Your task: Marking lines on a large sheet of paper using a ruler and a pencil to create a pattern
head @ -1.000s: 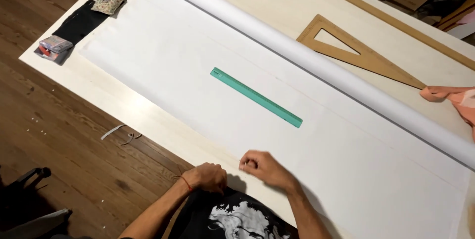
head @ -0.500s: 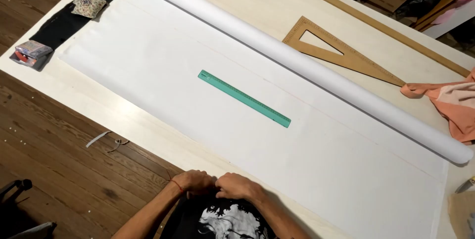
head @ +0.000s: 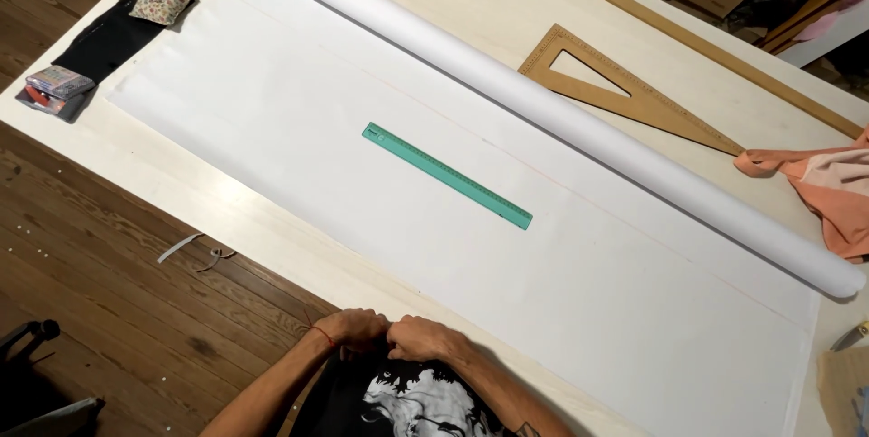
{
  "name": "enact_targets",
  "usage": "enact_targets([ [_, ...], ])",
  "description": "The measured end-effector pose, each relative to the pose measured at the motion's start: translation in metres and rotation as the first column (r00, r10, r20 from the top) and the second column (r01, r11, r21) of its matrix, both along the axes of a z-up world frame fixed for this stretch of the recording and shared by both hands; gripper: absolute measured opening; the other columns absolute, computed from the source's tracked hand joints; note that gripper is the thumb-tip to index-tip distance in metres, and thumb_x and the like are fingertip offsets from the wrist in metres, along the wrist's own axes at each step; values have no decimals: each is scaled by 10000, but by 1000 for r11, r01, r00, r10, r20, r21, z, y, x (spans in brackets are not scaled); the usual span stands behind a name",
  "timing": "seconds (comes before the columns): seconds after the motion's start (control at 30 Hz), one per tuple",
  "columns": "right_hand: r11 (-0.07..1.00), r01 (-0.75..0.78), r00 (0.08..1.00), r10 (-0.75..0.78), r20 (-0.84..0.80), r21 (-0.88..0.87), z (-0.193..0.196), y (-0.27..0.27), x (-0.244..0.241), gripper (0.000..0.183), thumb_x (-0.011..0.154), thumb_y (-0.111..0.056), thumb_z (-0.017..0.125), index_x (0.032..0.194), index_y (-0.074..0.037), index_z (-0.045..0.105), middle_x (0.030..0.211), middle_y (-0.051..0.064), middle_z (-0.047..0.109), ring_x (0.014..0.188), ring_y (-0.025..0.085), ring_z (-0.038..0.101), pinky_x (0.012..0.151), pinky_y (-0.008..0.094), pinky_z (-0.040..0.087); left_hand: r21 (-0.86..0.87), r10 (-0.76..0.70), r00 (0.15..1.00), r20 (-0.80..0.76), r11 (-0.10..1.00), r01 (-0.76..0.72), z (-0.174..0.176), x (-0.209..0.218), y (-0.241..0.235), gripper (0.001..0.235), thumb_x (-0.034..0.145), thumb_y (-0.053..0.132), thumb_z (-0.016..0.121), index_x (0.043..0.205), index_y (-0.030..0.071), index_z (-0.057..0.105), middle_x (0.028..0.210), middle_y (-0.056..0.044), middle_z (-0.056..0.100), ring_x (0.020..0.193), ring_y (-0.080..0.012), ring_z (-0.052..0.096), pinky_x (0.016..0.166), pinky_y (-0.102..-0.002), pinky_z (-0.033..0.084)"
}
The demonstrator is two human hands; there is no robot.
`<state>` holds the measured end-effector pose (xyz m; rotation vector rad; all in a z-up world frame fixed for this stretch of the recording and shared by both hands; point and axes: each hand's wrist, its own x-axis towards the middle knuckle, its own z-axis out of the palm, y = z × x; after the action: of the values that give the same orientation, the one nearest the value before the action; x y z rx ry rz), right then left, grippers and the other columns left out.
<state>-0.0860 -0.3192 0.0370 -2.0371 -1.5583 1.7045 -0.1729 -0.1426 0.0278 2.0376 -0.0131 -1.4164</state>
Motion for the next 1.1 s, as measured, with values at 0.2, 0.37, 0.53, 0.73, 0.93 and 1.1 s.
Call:
enact_targets([
  [0.2,999,-7,1000,7,-14,33,-13,-2,-2,276,1179,-309,735,1112,-43,759,993,123,785,887,291,739,790,465,607,6,-6,1000,22,1000,6,4,-3,0,263,1239,211,592,1138,11,729,948,-190,865,708,-263,856,585,-367,713],
  [0.37,994,97,988,-91,-127,42,-6,-11,8,325,1184,-417,700,1137,-96,727,1014,46,730,854,196,659,768,359,528,-72,14,998,62,997,-9,-3,-6,12,177,1191,219,651,1226,56,711,1090,-168,866,766,-262,852,636,-353,724],
  [0.53,912,349,864,-225,-451,214,-33,-29,47,593,1046,-568,876,1481,-179,766,1134,158,791,1164,297,751,1057,485,614,-154,189,967,170,974,-163,60,8,37,566,993,598,865,1181,64,890,1152,-310,858,1165,-510,830,986,-656,676],
  [0.73,700,711,405,-484,-775,-66,-23,-51,80,706,950,-135,957,1556,8,626,1223,155,638,1131,290,823,949,413,764,-497,587,772,242,758,-421,103,-16,37,1458,723,745,1013,1852,136,320,1806,-376,384,1608,-691,414,1235,-834,489],
  [0.93,734,679,397,-387,-832,-17,-35,-72,95,1099,755,-303,1118,1622,6,518,1238,61,510,1229,215,740,1135,382,678,-604,737,496,459,668,-434,65,-63,6,1544,685,754,1025,1885,167,251,1834,-356,358,1662,-659,317,1295,-845,354],
  [1.1,813,577,527,-295,-797,81,-83,-84,63,1282,619,-398,1170,1667,-73,506,1276,5,706,1208,101,774,1008,303,702,-623,775,463,431,626,-469,10,-112,-29,1499,682,594,1137,1860,111,344,1818,-305,432,1667,-531,397,1357,-714,343],
])
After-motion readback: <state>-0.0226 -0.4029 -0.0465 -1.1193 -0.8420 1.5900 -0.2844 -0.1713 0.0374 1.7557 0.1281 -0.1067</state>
